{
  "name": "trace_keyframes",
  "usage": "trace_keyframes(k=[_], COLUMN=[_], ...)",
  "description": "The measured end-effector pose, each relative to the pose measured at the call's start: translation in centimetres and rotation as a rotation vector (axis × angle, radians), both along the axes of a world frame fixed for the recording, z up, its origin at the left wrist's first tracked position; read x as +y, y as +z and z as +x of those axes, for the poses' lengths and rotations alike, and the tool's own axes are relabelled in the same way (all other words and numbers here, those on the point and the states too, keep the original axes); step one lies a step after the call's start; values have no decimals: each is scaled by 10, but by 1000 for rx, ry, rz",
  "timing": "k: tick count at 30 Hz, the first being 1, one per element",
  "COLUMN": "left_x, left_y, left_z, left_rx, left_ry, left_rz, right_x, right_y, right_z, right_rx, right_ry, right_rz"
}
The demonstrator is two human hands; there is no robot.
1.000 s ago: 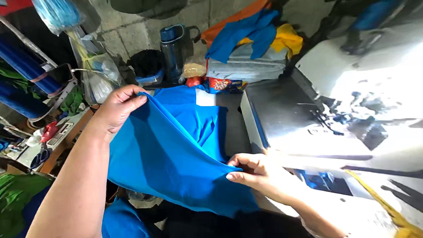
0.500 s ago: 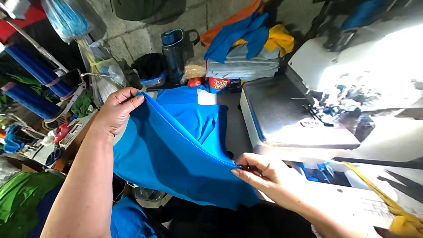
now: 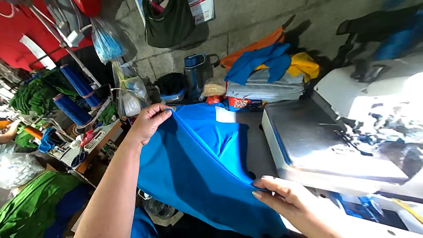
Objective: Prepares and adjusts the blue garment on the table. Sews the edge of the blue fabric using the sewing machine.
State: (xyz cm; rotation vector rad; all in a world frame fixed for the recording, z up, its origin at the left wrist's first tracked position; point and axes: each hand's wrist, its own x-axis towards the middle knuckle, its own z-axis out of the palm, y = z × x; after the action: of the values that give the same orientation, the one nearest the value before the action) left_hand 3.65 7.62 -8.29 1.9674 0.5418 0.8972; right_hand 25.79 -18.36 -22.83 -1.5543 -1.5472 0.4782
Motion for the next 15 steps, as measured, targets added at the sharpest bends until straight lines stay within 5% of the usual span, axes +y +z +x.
trace_keyframes(k=[15], left_x=[-2], left_y=[0], left_z=[-4], left_rx=[-48], left_ry=[12], left_rz=[52], right_x=[-1], right_y=[8], right_z=[-10], right_rx=[38], right_ry=[-172], right_rz=[28])
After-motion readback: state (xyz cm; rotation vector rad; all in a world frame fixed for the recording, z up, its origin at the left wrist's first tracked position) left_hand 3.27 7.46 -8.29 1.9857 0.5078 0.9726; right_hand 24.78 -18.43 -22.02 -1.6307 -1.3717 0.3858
